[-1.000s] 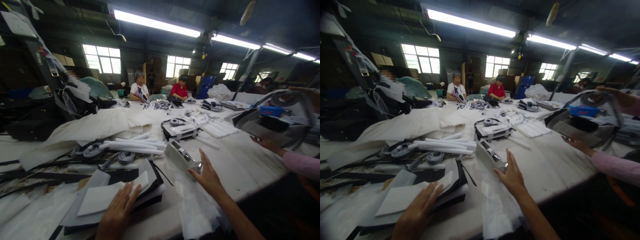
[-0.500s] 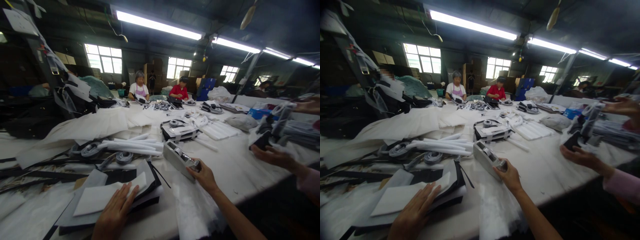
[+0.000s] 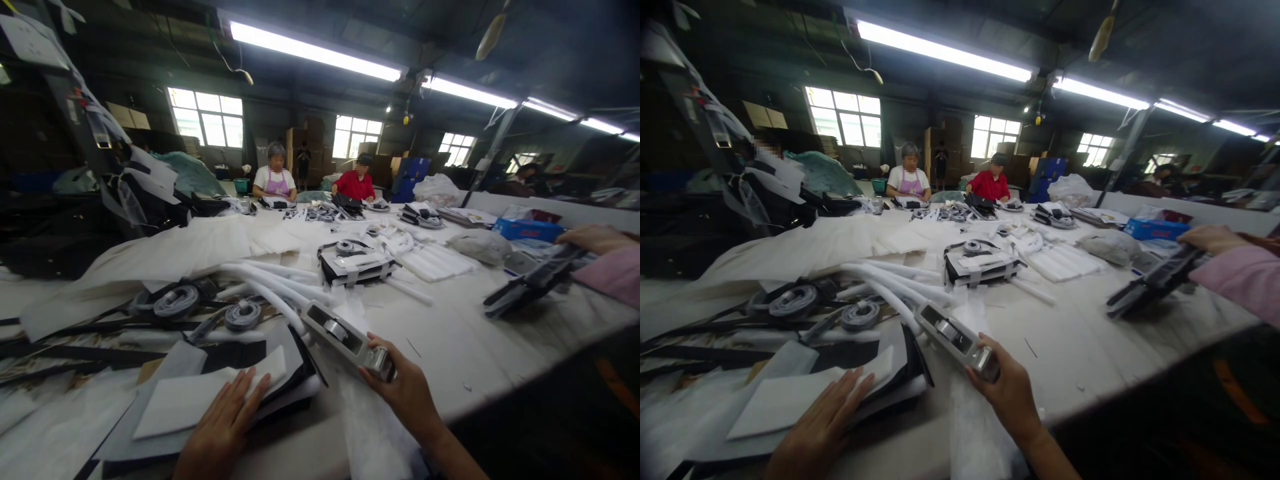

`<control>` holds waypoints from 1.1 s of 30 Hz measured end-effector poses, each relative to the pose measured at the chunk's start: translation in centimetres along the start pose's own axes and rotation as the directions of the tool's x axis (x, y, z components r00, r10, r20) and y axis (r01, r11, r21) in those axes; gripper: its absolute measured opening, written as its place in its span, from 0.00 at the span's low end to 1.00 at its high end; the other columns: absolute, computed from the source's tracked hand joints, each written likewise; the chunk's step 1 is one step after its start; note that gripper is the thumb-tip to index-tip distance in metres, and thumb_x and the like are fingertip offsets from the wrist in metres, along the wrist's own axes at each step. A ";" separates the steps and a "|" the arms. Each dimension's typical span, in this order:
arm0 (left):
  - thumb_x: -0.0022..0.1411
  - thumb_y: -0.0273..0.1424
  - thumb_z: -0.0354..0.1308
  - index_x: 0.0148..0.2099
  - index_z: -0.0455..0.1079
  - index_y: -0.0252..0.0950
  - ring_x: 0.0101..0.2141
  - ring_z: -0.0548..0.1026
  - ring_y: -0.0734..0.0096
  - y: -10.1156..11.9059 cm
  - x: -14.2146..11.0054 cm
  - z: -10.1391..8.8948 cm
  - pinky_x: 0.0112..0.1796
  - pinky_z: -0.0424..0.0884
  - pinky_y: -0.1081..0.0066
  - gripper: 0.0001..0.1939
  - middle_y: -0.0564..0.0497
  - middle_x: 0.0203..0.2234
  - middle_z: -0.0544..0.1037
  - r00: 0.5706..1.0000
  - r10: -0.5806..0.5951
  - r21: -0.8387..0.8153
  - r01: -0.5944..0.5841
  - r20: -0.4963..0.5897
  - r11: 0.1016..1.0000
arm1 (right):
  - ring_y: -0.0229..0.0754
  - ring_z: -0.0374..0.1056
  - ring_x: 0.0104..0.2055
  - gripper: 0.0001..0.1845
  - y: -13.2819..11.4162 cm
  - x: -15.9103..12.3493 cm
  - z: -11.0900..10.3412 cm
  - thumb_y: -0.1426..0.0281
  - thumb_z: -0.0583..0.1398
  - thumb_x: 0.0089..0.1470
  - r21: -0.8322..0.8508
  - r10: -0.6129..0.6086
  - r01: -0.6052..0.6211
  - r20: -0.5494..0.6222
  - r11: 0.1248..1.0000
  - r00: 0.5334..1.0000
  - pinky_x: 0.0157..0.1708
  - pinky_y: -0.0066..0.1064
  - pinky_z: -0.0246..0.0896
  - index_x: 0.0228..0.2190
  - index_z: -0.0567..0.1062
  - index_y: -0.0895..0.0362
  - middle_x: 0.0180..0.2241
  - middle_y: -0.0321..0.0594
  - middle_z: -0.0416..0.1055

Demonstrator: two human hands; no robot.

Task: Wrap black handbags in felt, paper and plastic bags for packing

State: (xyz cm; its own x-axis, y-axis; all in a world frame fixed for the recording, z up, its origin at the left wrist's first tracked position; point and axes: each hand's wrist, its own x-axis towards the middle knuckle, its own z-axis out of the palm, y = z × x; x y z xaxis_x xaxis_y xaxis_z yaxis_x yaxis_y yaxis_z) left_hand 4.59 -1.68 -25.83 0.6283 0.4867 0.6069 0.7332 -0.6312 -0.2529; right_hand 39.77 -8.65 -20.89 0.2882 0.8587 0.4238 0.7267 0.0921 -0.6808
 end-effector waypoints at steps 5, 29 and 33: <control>0.62 0.14 0.42 0.72 0.47 0.42 0.59 0.70 0.61 0.0 -0.1 0.1 0.59 0.67 0.60 0.39 0.48 0.63 0.67 1.000 0.000 0.019 0.000 0.008 1.000 | 0.54 0.73 0.53 0.19 2.1 -1.6 0.0 0.61 0.64 0.55 -0.088 -0.074 0.071 -0.041 0.994 0.996 0.53 0.45 0.71 0.47 0.72 0.53 0.55 0.47 0.73; 0.62 0.18 0.43 0.71 0.50 0.41 0.58 0.71 0.61 0.0 -0.2 0.5 0.60 0.64 0.59 0.37 0.48 0.64 0.65 1.000 0.008 0.012 -0.008 -0.014 1.000 | 0.50 0.78 0.38 0.29 9.2 1.0 -3.8 0.50 0.65 0.49 -0.042 0.241 -0.246 -0.107 0.968 0.965 0.39 0.39 0.74 0.46 0.71 0.55 0.38 0.42 0.80; 0.61 0.17 0.42 0.71 0.51 0.40 0.59 0.69 0.59 0.0 -0.2 0.8 0.59 0.65 0.56 0.37 0.47 0.65 0.64 1.000 0.009 0.011 -0.009 -0.003 1.000 | 0.50 0.77 0.43 0.37 10.3 1.0 -4.4 0.51 0.66 0.46 -0.013 0.259 -0.261 -0.092 0.965 0.961 0.43 0.40 0.74 0.53 0.69 0.57 0.42 0.44 0.80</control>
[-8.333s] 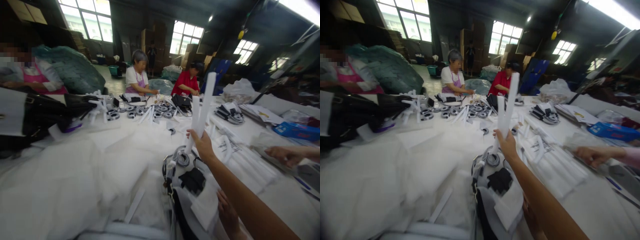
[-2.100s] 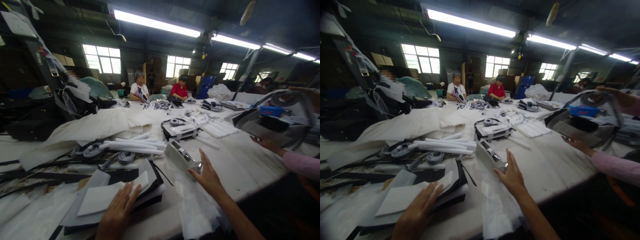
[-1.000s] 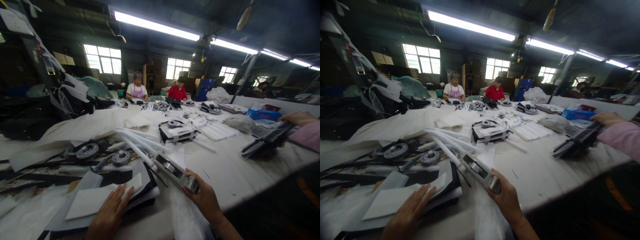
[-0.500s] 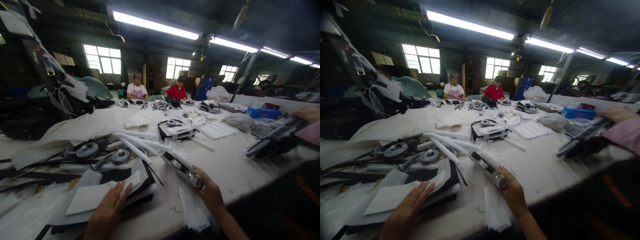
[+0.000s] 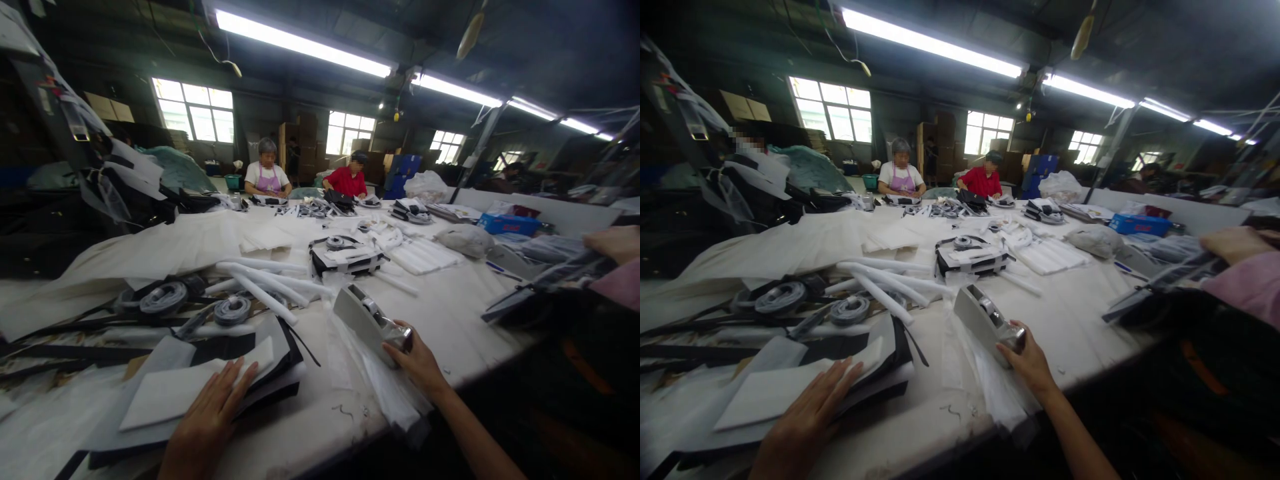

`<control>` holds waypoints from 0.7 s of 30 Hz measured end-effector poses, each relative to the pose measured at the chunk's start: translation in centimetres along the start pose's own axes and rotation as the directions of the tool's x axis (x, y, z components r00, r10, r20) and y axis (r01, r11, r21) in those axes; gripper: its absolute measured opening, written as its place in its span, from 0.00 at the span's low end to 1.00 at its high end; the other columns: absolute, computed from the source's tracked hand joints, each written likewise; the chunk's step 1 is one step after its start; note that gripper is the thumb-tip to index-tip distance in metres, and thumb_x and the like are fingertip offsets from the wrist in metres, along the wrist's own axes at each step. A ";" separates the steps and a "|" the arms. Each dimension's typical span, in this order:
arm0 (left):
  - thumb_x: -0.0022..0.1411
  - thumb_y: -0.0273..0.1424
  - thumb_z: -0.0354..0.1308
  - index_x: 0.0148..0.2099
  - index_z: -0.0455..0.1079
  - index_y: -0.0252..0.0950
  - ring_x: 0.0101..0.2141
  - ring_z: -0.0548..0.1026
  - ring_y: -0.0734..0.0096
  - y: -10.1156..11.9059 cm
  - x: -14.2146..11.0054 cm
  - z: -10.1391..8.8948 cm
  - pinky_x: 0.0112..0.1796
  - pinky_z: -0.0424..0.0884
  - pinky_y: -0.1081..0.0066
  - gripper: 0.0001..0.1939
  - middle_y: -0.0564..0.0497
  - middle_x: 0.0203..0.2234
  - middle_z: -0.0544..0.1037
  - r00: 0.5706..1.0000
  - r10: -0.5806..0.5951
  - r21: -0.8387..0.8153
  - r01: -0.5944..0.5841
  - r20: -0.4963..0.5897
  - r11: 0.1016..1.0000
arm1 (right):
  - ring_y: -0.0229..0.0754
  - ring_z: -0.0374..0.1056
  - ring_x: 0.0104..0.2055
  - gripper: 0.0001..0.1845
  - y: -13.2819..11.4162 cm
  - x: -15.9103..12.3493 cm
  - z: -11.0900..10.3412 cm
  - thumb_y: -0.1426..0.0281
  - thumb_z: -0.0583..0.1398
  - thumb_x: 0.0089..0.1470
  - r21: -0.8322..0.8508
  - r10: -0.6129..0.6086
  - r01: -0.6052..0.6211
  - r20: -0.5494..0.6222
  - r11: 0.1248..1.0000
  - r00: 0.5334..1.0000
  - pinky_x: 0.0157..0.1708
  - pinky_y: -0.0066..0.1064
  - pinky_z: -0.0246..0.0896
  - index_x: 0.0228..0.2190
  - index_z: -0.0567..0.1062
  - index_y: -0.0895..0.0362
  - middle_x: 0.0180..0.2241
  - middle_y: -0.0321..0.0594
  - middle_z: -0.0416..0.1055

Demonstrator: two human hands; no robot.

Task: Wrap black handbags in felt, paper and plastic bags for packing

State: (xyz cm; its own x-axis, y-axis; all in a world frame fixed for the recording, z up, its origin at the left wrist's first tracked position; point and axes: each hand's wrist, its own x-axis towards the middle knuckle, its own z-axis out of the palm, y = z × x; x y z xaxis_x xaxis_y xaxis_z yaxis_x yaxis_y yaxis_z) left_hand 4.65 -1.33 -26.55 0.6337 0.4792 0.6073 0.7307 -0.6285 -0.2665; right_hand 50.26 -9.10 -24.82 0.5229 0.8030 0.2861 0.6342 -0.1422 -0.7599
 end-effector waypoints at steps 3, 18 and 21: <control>0.62 0.18 0.42 0.71 0.51 0.40 0.60 0.69 0.58 0.1 -0.1 0.1 0.59 0.65 0.56 0.36 0.47 0.65 0.63 1.000 -0.008 -0.008 0.008 -0.004 1.000 | 0.57 0.72 0.53 0.47 -0.9 -1.4 -0.9 0.49 0.64 0.47 -0.021 0.013 -0.016 -0.120 1.000 0.993 0.51 0.49 0.70 0.62 0.59 0.59 0.56 0.54 0.71; 0.58 0.15 0.43 0.71 0.50 0.40 0.59 0.69 0.58 0.1 0.3 -0.4 0.57 0.69 0.55 0.40 0.46 0.64 0.66 0.997 -0.074 -0.110 0.076 0.026 0.991 | 0.49 0.77 0.42 0.13 -8.2 -8.3 11.2 0.83 0.59 0.53 -0.398 -0.526 0.594 0.276 0.699 0.804 0.47 0.40 0.72 0.35 0.78 0.55 0.38 0.44 0.80; 0.57 0.16 0.45 0.71 0.49 0.40 0.59 0.69 0.58 -0.2 0.5 -0.7 0.57 0.69 0.54 0.40 0.47 0.63 0.66 0.992 -0.113 -0.145 0.119 0.048 0.982 | 0.45 0.75 0.32 0.14 -9.2 -9.9 10.5 0.85 0.56 0.52 -0.376 -0.544 0.618 0.294 0.690 0.786 0.50 0.43 0.70 0.29 0.75 0.55 0.28 0.38 0.78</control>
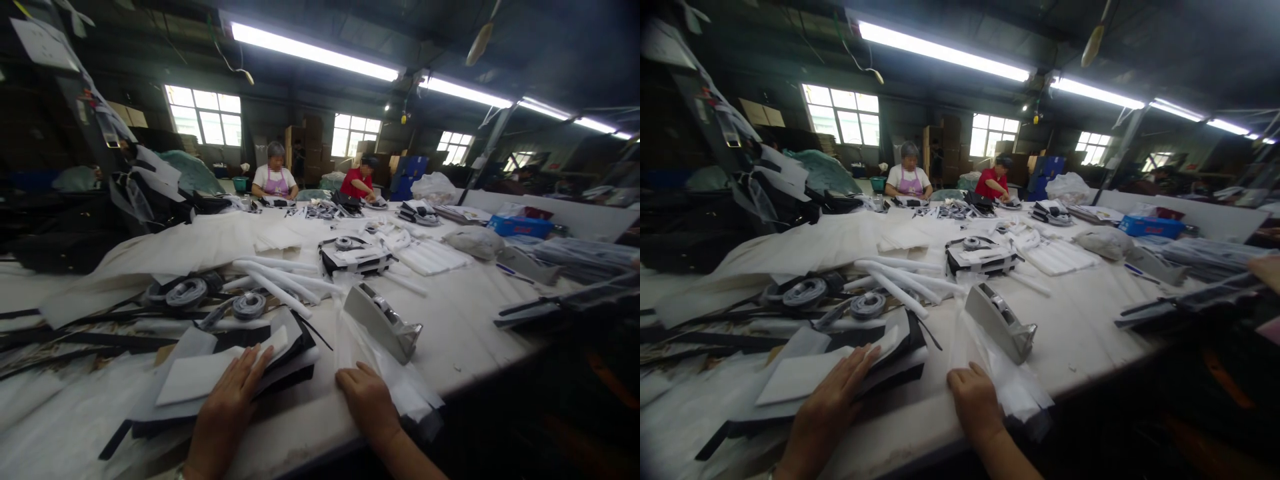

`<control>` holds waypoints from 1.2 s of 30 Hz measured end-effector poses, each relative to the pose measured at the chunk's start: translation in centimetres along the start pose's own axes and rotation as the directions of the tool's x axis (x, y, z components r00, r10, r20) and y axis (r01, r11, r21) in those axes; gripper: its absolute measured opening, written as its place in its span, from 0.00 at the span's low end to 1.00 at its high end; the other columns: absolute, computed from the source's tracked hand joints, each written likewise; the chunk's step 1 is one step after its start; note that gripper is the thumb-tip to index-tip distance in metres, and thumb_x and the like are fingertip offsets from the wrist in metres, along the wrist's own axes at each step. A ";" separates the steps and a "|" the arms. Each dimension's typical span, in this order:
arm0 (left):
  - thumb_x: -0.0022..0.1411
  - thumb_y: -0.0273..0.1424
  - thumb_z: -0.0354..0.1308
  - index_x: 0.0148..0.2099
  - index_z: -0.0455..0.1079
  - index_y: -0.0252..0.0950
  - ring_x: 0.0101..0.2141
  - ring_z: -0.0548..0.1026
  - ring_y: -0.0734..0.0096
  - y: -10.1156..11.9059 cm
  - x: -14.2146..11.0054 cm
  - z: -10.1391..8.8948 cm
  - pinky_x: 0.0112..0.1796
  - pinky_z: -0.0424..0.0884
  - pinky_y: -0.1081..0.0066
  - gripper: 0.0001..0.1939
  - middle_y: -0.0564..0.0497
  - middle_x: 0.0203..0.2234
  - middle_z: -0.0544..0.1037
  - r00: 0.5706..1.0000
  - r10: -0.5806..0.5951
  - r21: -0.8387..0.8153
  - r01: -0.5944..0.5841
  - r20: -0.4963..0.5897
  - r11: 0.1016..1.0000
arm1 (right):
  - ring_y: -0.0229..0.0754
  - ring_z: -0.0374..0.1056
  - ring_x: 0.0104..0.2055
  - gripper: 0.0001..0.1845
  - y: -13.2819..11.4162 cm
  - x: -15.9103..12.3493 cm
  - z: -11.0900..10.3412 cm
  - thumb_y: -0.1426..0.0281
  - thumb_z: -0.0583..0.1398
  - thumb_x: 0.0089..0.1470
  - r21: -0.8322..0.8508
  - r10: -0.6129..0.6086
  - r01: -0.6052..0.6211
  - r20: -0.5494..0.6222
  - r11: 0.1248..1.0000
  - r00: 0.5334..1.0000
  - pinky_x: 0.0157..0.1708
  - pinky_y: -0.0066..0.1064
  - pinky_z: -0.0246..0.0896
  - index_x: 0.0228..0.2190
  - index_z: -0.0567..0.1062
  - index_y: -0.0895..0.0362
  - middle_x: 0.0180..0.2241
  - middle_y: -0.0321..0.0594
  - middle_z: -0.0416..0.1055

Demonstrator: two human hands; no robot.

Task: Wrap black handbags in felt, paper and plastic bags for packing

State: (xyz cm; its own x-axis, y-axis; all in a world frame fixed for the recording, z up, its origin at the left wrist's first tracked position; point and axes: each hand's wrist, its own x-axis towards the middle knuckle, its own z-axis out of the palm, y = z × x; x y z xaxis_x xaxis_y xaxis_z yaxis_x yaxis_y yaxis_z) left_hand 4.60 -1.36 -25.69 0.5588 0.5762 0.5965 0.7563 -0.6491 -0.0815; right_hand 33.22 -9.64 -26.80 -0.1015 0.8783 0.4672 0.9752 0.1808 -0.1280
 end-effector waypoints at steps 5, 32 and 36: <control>0.58 0.20 0.47 0.72 0.48 0.39 0.60 0.68 0.57 -0.5 0.6 -1.1 0.56 0.70 0.56 0.40 0.47 0.65 0.64 0.996 -0.084 -0.064 0.084 -0.001 0.994 | 0.44 0.75 0.41 0.16 -3.9 -3.0 -0.4 0.81 0.56 0.48 0.107 -0.091 0.093 -0.029 0.990 0.995 0.54 0.39 0.66 0.37 0.74 0.54 0.37 0.38 0.79; 0.52 0.17 0.49 0.71 0.47 0.43 0.62 0.64 0.58 -1.3 1.0 -2.1 0.60 0.66 0.55 0.45 0.51 0.65 0.62 0.982 -0.190 -0.218 0.185 0.000 0.958 | 0.47 0.51 0.68 0.26 -6.9 5.0 2.2 0.59 0.53 0.65 0.375 -0.191 0.055 0.335 0.925 0.923 0.68 0.49 0.36 0.63 0.62 0.44 0.66 0.37 0.59; 0.50 0.15 0.47 0.71 0.49 0.42 0.61 0.66 0.60 -0.9 0.9 -2.1 0.58 0.69 0.56 0.46 0.51 0.64 0.65 0.985 -0.172 -0.181 0.164 -0.026 0.970 | 0.57 0.51 0.67 0.28 -6.0 6.3 3.4 0.64 0.60 0.59 0.344 -0.164 0.054 0.298 0.937 0.940 0.66 0.58 0.39 0.60 0.67 0.48 0.64 0.44 0.61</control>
State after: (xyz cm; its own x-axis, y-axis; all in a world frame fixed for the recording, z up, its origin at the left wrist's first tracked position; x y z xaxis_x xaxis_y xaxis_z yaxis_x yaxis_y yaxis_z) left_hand 3.69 -1.32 -23.39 0.4113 0.6657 0.6226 0.7637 -0.6246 0.1633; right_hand 26.04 -3.70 -26.12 -0.3138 0.9284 0.1992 0.8408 0.3692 -0.3959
